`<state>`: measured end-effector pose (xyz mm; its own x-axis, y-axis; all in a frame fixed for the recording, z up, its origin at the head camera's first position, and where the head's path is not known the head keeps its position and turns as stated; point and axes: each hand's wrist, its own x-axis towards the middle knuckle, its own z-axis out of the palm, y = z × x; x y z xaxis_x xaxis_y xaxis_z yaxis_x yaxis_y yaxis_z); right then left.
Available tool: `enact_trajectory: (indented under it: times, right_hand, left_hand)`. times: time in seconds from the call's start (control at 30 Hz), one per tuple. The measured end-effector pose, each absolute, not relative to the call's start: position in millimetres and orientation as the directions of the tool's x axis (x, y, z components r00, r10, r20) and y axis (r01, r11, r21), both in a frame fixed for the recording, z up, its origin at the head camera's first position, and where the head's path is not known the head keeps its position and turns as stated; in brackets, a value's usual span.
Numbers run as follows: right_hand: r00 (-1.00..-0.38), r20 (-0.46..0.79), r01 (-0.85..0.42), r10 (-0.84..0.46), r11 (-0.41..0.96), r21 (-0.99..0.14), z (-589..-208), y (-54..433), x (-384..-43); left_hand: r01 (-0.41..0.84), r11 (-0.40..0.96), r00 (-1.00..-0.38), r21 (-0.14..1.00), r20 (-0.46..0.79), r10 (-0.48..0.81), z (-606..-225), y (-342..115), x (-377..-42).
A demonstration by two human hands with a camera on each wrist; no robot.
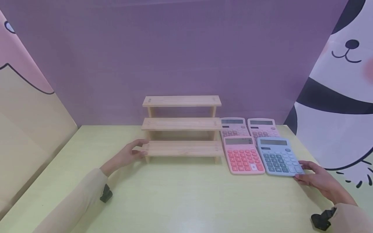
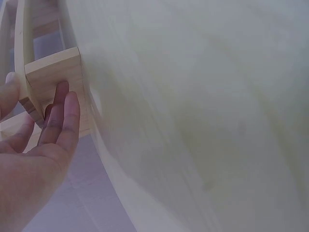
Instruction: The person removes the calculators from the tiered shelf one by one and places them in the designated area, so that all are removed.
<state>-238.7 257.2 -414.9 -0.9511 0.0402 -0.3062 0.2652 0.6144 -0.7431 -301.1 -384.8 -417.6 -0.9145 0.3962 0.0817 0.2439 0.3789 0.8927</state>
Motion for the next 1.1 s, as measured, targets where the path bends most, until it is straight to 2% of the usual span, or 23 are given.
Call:
enact_trajectory:
  times: [0.67, 1.1]
  right_hand:
    - [-0.941, -0.335, 0.286, 0.044, 0.63, -0.722, -408, 252, -240]
    - [-0.944, -0.322, 0.282, 0.07, 0.674, -0.683, -405, 254, -239]
  left_hand:
    - [0.251, 0.363, -0.909, 0.897, 0.089, 0.408, -420, -387, -303]
    - [0.264, 0.419, -0.902, 0.869, 0.068, 0.427, -415, -388, -300]
